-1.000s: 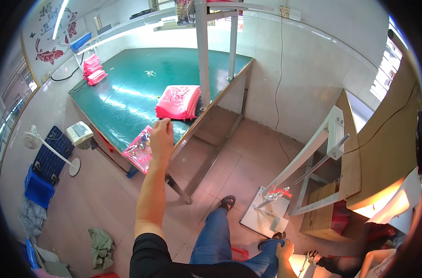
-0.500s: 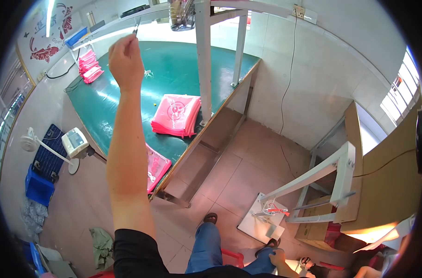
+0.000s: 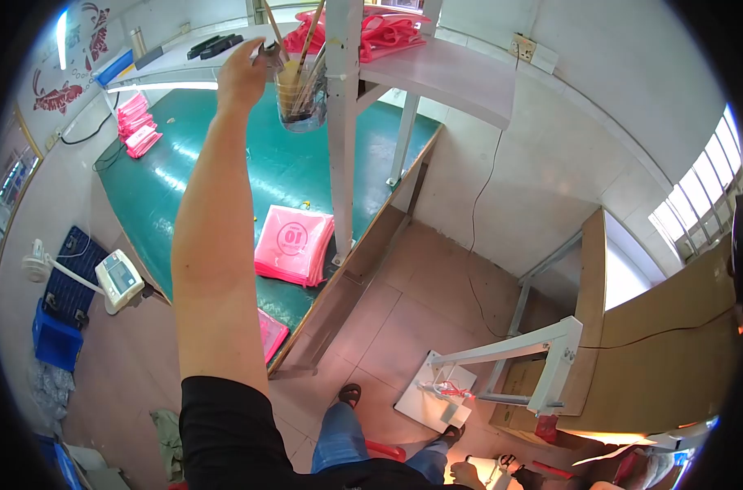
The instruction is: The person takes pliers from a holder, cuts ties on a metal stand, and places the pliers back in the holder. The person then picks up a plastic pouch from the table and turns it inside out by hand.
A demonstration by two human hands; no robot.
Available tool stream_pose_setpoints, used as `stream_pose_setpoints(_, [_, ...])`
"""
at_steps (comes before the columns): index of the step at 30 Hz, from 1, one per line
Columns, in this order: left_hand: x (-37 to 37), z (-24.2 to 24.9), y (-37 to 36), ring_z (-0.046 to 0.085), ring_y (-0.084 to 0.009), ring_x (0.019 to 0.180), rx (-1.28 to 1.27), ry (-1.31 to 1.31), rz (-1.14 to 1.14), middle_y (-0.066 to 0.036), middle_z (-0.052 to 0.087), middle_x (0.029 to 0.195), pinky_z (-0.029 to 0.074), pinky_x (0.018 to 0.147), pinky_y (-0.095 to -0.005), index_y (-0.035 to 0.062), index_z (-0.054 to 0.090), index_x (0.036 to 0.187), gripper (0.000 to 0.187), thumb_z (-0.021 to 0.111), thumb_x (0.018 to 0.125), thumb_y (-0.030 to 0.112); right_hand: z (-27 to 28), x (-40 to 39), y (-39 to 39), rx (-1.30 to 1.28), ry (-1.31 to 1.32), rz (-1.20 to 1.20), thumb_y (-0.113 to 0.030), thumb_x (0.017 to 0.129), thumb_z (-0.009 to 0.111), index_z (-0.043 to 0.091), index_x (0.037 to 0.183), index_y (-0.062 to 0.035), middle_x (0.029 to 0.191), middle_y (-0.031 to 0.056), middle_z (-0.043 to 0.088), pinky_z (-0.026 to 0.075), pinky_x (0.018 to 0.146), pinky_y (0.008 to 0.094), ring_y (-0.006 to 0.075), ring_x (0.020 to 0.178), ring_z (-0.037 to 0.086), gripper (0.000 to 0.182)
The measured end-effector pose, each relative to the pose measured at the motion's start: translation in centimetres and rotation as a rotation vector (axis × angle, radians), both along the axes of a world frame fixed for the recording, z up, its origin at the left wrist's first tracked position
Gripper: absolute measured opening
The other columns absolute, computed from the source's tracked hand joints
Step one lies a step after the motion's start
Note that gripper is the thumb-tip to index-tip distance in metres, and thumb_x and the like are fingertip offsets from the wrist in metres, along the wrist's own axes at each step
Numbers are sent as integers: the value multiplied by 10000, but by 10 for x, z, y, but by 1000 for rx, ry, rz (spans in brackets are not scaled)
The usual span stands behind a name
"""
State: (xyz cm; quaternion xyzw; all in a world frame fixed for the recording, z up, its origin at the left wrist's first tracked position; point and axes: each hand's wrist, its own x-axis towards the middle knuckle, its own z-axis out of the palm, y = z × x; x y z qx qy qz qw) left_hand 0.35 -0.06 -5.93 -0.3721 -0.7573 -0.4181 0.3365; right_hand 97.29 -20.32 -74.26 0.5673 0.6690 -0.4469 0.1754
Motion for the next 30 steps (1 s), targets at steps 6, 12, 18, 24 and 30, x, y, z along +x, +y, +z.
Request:
stream_pose_setpoints(6, [7, -74, -82, 606, -282, 1159, 188, -118, -169, -151, 632, 1249, 467, 967, -372, 71, 605, 1263, 386, 611, 927, 261, -38, 21, -6, -6, -5, 73, -387, 941, 499, 675, 899, -50, 781, 130, 693, 532, 556, 399, 300, 640, 666, 382])
stream_pose_setpoints(12, [124, -263, -274, 593, -303, 1152, -445, -432, -64, -178, 629, 1223, 455, 983, -383, 9, 625, 1210, 452, 720, 843, 256, 68, -49, 55, -179, -30, -350, -165, 930, 628, 657, 1024, 3, 822, 77, 649, 537, 585, 302, 168, 674, 621, 195])
stream_pose_setpoints(18, [273, -371, -349, 470, -359, 1296, -890, -371, 115, -183, 505, 1401, 358, 1087, -442, 46, 514, 1356, 769, 825, 703, 310, -12, -5, 45, -46, 203, -446, -155, 936, 617, 656, 1094, 8, 815, 68, 654, 528, 615, 280, 148, 676, 609, 230])
stream_pose_setpoints(24, [295, -424, -374, 625, -316, 1059, -628, -50, 158, -146, 668, 1143, 494, 884, -422, 59, 658, 1127, 270, 625, 893, 191, 22, 11, 0, 510, 189, -208, -247, 880, 638, 676, 1025, 49, 847, 188, 694, 532, 781, 383, 289, 788, 671, 332])
stream_pose_setpoints(30, [291, -432, -395, 642, -323, 962, -632, -87, 264, -120, 687, 1009, 515, 807, -440, 80, 661, 1041, 223, 553, 956, 256, -41, 64, -50, 537, 551, -560, -182, 883, 668, 638, 1062, 14, 934, 117, 653, 510, 781, 346, 234, 831, 636, 268])
